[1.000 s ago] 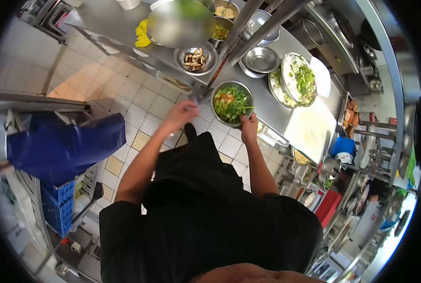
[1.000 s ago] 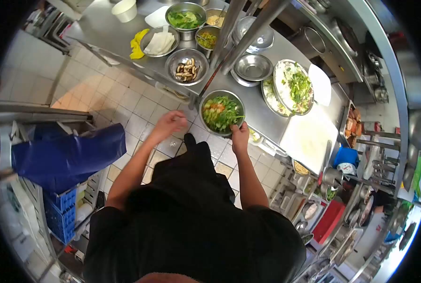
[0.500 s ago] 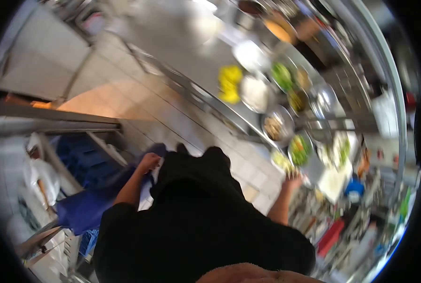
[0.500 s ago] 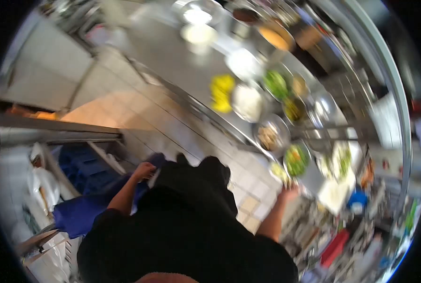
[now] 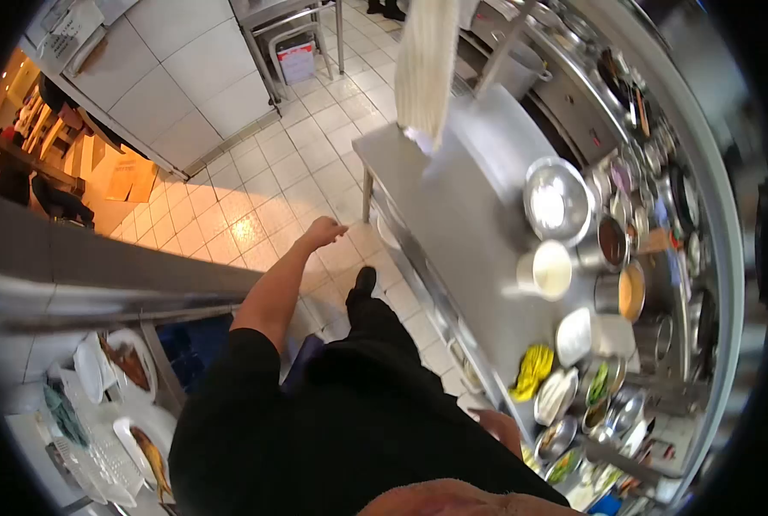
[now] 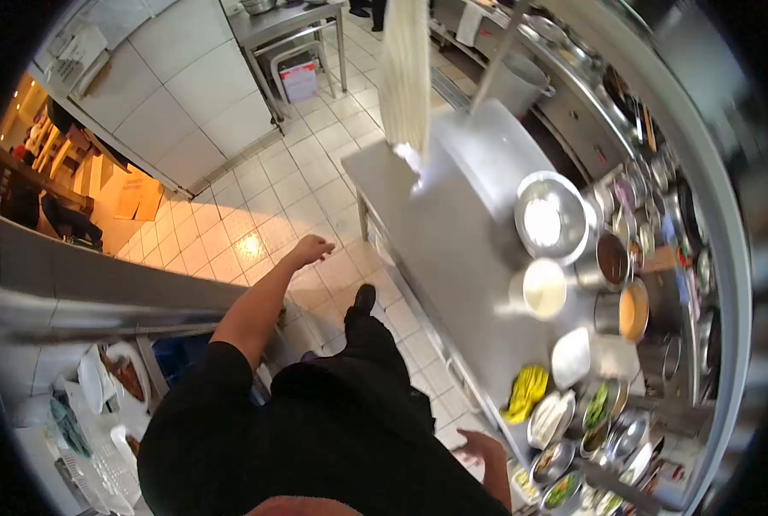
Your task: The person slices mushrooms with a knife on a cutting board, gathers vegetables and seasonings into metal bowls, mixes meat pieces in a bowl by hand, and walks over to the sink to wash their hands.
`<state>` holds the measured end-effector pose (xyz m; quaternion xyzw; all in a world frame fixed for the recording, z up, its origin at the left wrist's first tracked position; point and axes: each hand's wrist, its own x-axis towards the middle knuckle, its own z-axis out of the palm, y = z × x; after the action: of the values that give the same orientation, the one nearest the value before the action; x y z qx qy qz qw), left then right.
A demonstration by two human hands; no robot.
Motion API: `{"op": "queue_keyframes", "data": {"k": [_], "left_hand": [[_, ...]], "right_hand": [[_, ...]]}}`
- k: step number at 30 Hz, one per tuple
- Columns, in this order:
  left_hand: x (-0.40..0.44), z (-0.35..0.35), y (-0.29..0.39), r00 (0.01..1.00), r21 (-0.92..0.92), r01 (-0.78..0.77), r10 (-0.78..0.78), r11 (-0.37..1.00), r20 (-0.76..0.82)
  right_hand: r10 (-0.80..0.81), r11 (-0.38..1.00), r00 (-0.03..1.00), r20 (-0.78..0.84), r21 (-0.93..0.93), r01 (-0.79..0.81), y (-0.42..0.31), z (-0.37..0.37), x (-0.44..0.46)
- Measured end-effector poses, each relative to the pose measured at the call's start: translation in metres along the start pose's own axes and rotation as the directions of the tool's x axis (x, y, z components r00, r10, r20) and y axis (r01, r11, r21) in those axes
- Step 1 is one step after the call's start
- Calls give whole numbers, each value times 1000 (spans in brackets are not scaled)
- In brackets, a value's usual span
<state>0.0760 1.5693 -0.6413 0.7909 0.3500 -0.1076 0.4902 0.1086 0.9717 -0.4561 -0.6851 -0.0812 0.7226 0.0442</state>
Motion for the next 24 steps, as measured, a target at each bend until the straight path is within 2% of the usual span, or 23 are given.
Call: {"op": "queue_keyframes", "data": {"k": [2,3,4,5,6,7,8,9,12,13,15,16,18,19,20,21,22,23,24], "left_hand": [[41,-42,-37,999,215,-29,36,976,-29],[61,-58,-72,995,425,-91,100,901,0],[76,-77,-101,987,613,-149,152,776,47],[80,-104,-106,994,643,-53,-24,764,111],[82,-131,-106,965,673,35,-199,739,168],[77,-160,-97,941,506,210,-313,837,127],[71,-191,-83,897,312,375,-427,873,114],[76,-218,-80,837,109,521,-532,847,127],[139,-297,-105,808,-354,570,-584,741,79],[173,-326,-105,851,-442,488,-522,753,51],[246,-396,-103,919,-584,310,-394,750,-19],[293,-433,-85,939,-600,240,-340,763,-56],[408,-509,-43,971,-547,66,-180,835,-157],[471,-545,-21,973,-565,-21,-113,825,-201],[529,-578,2,970,-579,-100,-51,809,-238],[578,-609,30,961,-608,-173,-3,775,-277],[621,-642,57,944,-637,-249,36,729,-328],[665,-672,75,942,-663,-271,52,698,-330],[704,-699,90,944,-692,-284,64,664,-325]], "right_hand": [[-83,989,982,-168,-132,61,-79,-77,27],[-371,862,840,-395,-483,154,-107,-108,55],[-520,852,663,-539,-386,354,-152,-132,55],[-591,771,438,-678,-315,553,-204,-154,53],[-572,740,395,-719,-243,627,-252,-171,46],[-545,696,357,-759,-172,697,-299,-186,35],[-508,640,322,-798,-100,762,-333,-198,25],[-493,640,331,-804,-77,765,-360,-211,20],[-428,647,336,-839,-25,762,-428,-248,25],[-408,658,323,-854,-30,753,-438,-260,32],[-273,766,456,-847,95,636,-447,-278,47],[-121,791,463,-878,196,579,-415,-285,86],[46,808,566,-823,364,464,-473,-287,56],[179,494,470,-864,492,717,-455,-274,92],[280,423,381,-881,470,775,-436,-261,119],[370,264,381,-847,489,831,-476,-250,106],[509,176,335,-793,476,862,-464,-231,131],[739,80,290,-608,507,858,-479,-219,142],[752,3,377,-540,576,818,-443,-184,161]]}}
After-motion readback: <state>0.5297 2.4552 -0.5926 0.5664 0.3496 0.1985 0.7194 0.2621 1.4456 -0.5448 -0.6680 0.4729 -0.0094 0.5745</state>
